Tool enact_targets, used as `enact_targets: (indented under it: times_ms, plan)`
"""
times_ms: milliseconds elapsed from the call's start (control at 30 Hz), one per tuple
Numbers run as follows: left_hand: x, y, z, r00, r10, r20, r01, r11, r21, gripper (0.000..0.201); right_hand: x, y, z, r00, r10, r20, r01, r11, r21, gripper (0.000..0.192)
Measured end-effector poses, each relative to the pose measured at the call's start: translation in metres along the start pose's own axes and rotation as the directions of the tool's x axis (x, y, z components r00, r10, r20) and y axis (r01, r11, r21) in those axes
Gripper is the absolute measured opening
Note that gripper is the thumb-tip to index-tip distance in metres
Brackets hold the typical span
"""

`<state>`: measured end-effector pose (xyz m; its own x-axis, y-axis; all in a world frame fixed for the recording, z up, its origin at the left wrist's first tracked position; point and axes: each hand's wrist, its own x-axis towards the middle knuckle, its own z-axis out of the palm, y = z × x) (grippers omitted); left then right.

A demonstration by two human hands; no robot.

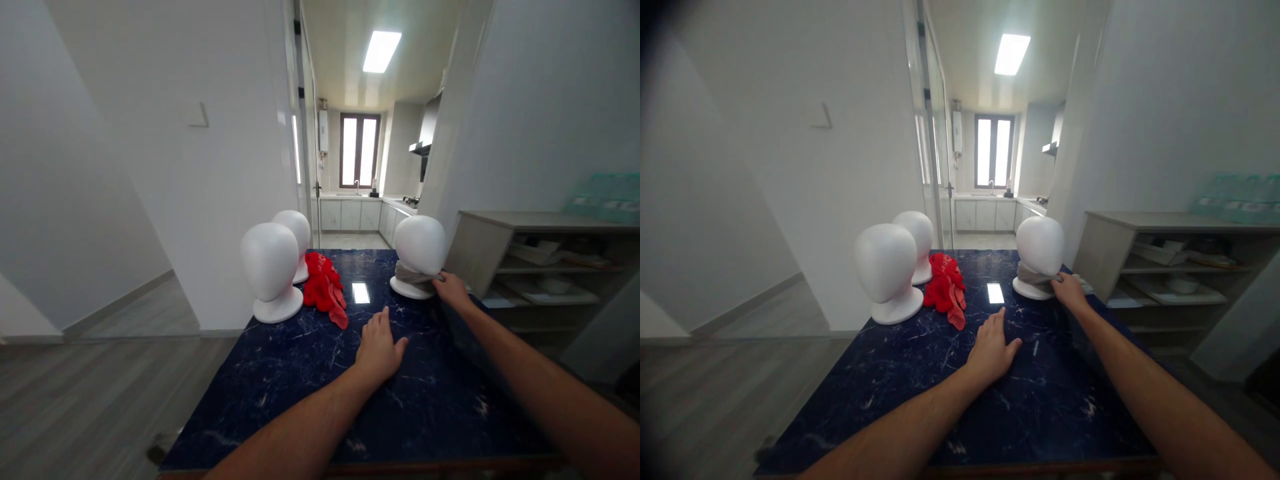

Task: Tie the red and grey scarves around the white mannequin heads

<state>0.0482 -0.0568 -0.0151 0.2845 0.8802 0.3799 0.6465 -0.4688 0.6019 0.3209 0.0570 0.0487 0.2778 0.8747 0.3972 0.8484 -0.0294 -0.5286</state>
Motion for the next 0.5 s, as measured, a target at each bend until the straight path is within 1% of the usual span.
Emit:
enact_targets:
  times_ms: [133, 233, 300, 400, 467, 500]
  plan:
    - [0.013, -0.008, 0.002, 0.994, -0.084, -0.062, 0.079, 0.993, -0.091, 0.107, -0.053, -0.022, -0.01, 0.999, -0.019, 0.043, 0.019, 1.0, -0.008, 0.032]
    - [0.021, -0.013, 0.001, 0.993, -0.091, -0.074, 0.08, 0.988, -0.134, 0.121, -0.098, -0.04, -0.02, 0.994, -0.059, 0.095, 0.056, 0.998, 0.024, 0.032]
    - [0.023, -0.015, -0.002, 0.997, -0.051, -0.062, 0.042, 0.988, -0.15, 0.13, -0.126, -0.052, -0.027, 0.987, -0.1, 0.125, 0.086, 0.99, 0.11, 0.033]
    - [0.021, -0.017, -0.01, 0.999, 0.053, -0.008, -0.054, 0.974, -0.22, 0.136, -0.162, -0.066, -0.033, 0.978, -0.157, 0.134, 0.12, 0.96, 0.252, 0.034]
    - [0.019, -0.017, -0.016, 0.992, 0.119, 0.029, -0.107, 0.955, -0.276, 0.136, -0.178, -0.067, -0.033, 0.976, -0.187, 0.115, 0.145, 0.943, 0.3, 0.031]
    - [0.017, -0.017, -0.019, 0.99, 0.134, 0.049, -0.114, 0.95, -0.292, 0.136, -0.183, -0.064, -0.032, 0.972, -0.211, 0.1, 0.171, 0.935, 0.31, 0.029]
